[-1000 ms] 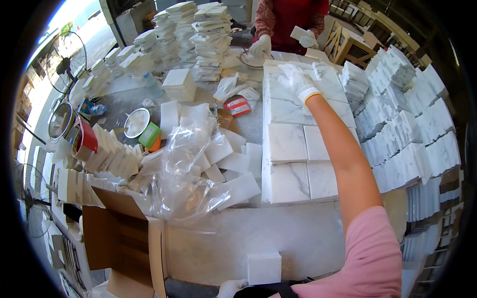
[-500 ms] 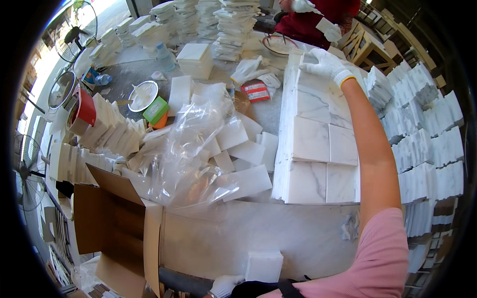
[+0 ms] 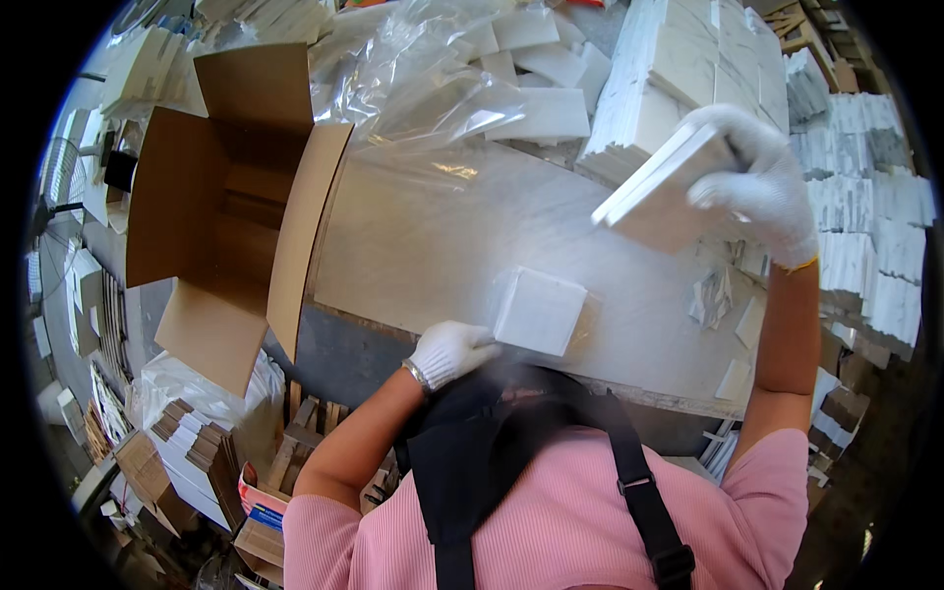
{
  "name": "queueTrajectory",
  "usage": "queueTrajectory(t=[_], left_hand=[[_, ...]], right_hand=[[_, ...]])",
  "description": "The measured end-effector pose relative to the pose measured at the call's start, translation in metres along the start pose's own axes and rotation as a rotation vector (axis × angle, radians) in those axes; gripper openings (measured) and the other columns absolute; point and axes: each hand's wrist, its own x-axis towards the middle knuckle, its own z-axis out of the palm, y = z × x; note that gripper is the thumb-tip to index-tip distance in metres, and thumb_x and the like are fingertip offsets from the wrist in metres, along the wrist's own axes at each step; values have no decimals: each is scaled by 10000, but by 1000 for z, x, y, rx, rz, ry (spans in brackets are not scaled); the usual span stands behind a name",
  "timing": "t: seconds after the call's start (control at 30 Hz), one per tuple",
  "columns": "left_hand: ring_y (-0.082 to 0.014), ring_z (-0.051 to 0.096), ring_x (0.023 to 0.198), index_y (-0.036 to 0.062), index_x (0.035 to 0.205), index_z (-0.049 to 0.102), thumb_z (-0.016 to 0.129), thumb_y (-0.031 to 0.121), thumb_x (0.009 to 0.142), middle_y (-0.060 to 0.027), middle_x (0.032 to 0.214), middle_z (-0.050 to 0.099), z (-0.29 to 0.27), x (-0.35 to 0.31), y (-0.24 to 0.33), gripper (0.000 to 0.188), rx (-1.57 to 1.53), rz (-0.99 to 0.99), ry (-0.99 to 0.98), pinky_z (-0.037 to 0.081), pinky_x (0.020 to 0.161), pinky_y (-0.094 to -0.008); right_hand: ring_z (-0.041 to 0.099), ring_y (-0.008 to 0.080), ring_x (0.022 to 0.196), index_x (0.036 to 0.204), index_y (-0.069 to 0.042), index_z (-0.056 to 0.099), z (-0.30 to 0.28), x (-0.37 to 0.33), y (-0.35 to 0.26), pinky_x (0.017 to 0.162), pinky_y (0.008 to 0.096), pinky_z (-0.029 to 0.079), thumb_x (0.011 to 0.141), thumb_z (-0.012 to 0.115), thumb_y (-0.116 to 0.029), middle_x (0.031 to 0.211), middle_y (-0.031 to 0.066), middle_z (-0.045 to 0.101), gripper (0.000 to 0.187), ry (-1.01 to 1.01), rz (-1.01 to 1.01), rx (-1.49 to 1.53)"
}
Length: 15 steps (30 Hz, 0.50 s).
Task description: The person repeatedly picks up white rectangular blocks, wraps each one in a clear plastic bag, and places the wrapped blocks into a cardboard box. The process is repeated continuously with multiple blocks.
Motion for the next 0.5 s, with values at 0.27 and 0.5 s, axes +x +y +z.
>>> queueTrajectory(t=[0.27,0.5], left_hand=[[-170,732,683,107,1049,756,647,378,958,-72,795,756,-12,-4,11,306,-183,26,-8,574,696,-315],[-158,725,673,79,1036,759,635,347,972,-65,796,756,-10,-4,7,302,-250,36,-27,575,684,-304]], right_hand=[[670,231,1010,1186,-38,708,161,-35,82,923,351,517,764,853,-390,1085,133,728,568,-333,293,-29],[480,382,1363,1529,-42,429,198,-74,69,1144,455,377,665,855,-527,1445,183,523,1079,-102,-12,-631]])
